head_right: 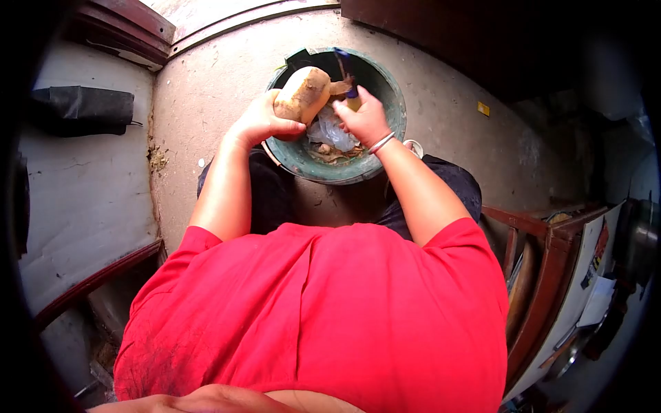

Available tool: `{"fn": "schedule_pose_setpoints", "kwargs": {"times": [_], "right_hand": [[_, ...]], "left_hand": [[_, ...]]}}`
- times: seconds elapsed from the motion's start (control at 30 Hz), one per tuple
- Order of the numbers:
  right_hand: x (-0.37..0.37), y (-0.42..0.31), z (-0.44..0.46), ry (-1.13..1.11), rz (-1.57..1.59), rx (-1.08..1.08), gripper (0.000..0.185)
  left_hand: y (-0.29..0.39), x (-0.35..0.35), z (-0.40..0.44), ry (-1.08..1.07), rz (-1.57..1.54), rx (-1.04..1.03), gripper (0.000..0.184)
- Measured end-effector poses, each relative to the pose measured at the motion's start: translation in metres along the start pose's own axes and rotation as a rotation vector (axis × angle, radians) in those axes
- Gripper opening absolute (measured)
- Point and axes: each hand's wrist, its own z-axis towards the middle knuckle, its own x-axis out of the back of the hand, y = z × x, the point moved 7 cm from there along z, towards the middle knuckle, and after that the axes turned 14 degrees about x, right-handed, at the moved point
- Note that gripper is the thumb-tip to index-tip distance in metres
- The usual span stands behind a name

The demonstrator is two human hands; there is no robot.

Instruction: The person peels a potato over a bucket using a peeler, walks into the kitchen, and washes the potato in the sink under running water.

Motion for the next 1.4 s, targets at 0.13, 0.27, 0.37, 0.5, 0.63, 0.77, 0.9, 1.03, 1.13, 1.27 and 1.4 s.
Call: {"fn": "schedule_pose_setpoints", "kwargs": {"times": [0.13, 0.27, 0.37, 0.5, 0.63, 0.77, 0.9, 1.03, 1.13, 1.27, 1.4], "right_hand": [[0.04, 0.022, 0.018, -0.109, -0.768, -0.125, 0.035], [0.042, -0.03, 0.019, 0.139, -0.811, 0.312, 0.042], [0.052, 0.033, 0.007, -0.275, -0.782, -0.473, 0.04], [0.043, 0.009, 0.018, 0.001, -0.695, 0.085, 0.041], [0.041, 0.026, -0.003, -0.361, -0.803, -0.532, 0.04], [0.019, -0.012, 0.009, -0.11, -0.497, -0.083, 0.032], [-0.017, -0.022, -0.007, -0.347, -0.518, 0.199, 0.028], [-0.052, -0.019, -0.025, -0.491, -0.641, 0.191, 0.027], [-0.055, -0.013, -0.029, -0.448, -0.65, 0.145, 0.025], [-0.051, -0.003, -0.024, -0.386, -0.69, 0.151, 0.021], [-0.042, 0.006, -0.019, -0.332, -0.763, 0.117, 0.021]], "left_hand": [[-0.006, -0.001, 0.005, -0.027, -0.01, 0.055, 0.077], [-0.006, -0.001, 0.006, -0.027, -0.018, -0.014, 0.078], [-0.007, -0.003, 0.004, -0.069, 0.009, 0.075, 0.079], [-0.005, -0.001, 0.003, -0.056, 0.0, 0.045, 0.079], [-0.012, -0.003, 0.003, -0.144, -0.084, 0.151, 0.08], [-0.014, -0.001, 0.008, -0.036, -0.034, 0.028, 0.072], [-0.008, -0.003, -0.001, -0.118, -0.177, 0.127, 0.067], [-0.004, -0.004, -0.002, -0.114, -0.177, 0.098, 0.066], [-0.004, -0.008, -0.004, -0.146, -0.201, 0.149, 0.066], [-0.01, -0.01, 0.005, -0.087, -0.133, 0.109, 0.066], [-0.002, -0.011, 0.0, -0.055, -0.031, 0.096, 0.061]]}}
